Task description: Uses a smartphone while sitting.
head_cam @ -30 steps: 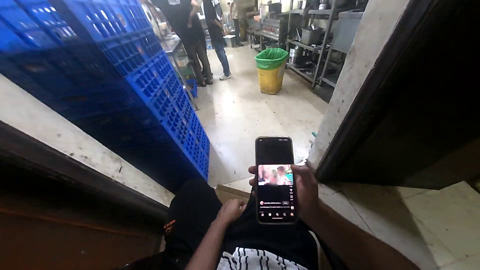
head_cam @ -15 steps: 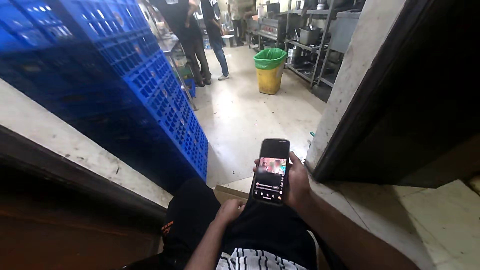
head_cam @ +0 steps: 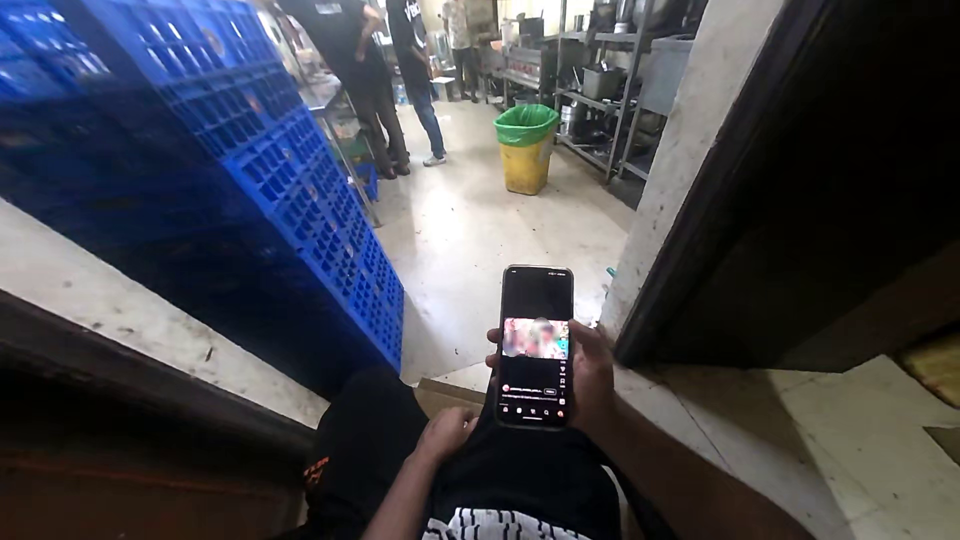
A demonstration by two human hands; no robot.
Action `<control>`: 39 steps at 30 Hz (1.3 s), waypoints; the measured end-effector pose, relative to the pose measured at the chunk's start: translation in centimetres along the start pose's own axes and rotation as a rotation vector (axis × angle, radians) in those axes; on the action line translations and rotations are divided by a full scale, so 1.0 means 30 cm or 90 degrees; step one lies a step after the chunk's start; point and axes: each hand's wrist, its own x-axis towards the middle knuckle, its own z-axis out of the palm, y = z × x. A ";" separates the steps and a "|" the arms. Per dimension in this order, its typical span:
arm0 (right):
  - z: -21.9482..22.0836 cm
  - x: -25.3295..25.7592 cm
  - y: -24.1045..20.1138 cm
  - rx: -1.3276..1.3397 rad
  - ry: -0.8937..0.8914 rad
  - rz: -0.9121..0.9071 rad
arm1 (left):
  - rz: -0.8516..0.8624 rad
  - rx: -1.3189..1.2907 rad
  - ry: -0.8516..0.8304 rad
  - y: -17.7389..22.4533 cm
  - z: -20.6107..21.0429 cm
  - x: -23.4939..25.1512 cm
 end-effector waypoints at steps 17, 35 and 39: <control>-0.010 -0.014 0.024 0.045 -0.109 0.026 | 0.002 -0.013 0.000 -0.018 0.009 0.015; -0.034 -0.017 0.036 0.025 -0.153 0.045 | 0.010 -0.011 0.010 -0.004 -0.002 -0.011; -0.014 -0.021 0.025 0.002 -0.138 0.041 | 0.010 -0.024 0.018 -0.003 -0.002 -0.015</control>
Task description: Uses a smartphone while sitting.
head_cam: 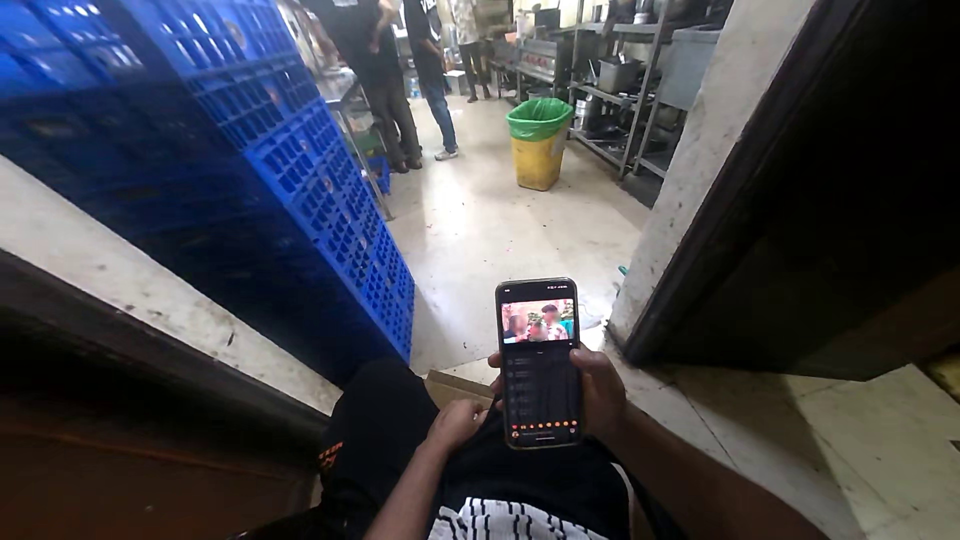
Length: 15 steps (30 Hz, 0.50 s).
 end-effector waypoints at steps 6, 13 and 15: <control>0.018 0.015 -0.001 0.039 -0.051 -0.007 | -0.002 0.007 -0.009 0.011 -0.011 -0.010; -0.002 0.010 0.003 0.006 -0.009 -0.009 | 0.020 0.001 0.020 -0.105 0.093 0.126; 0.002 0.010 0.003 0.003 0.007 -0.004 | 0.012 0.010 0.007 -0.093 0.079 0.114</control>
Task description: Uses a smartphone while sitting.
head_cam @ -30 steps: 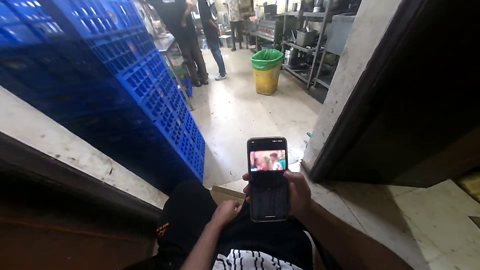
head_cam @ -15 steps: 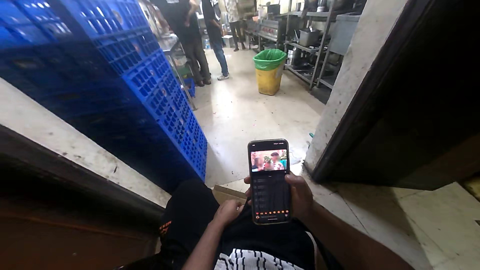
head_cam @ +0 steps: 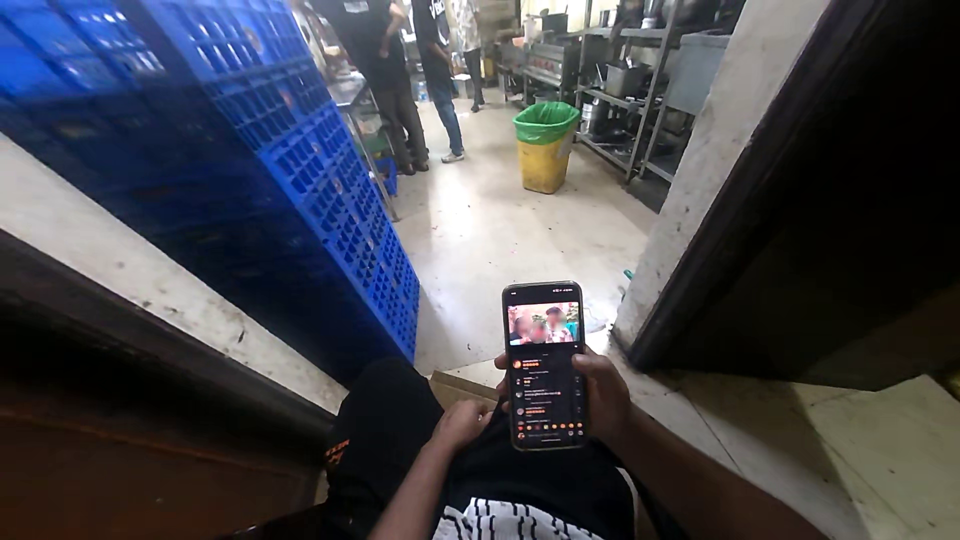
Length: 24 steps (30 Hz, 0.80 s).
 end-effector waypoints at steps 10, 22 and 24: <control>-0.003 -0.002 0.004 0.001 0.030 0.021 | 0.005 0.013 0.000 0.009 -0.007 -0.012; -0.006 0.005 0.006 -0.007 0.051 0.019 | -0.007 0.001 -0.012 0.078 -0.071 -0.090; -0.004 0.006 0.004 0.012 0.027 0.014 | -0.010 0.003 -0.018 0.080 -0.073 -0.089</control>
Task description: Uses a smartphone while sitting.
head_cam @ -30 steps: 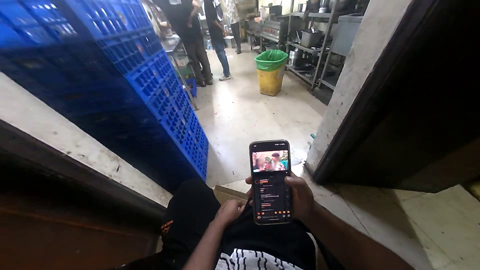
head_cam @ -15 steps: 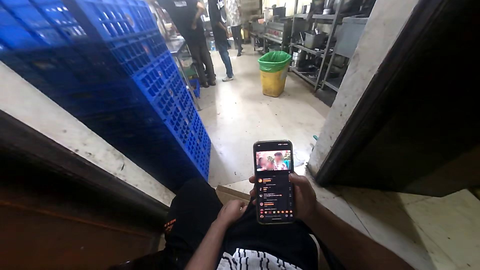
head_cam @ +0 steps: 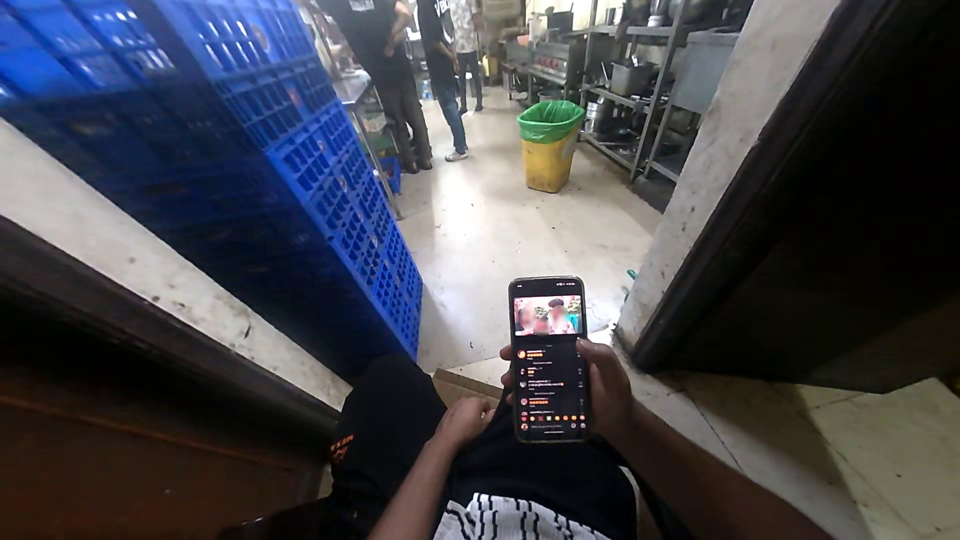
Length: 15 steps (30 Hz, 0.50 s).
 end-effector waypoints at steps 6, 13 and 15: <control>0.012 -0.003 -0.006 -0.031 0.018 -0.016 | 0.006 0.003 -0.001 0.001 -0.002 -0.005; -0.010 0.006 0.004 0.029 -0.045 -0.002 | -0.001 0.011 -0.005 0.004 -0.004 -0.003; 0.009 0.007 -0.002 0.026 -0.035 0.001 | -0.001 0.010 -0.005 0.006 -0.004 -0.005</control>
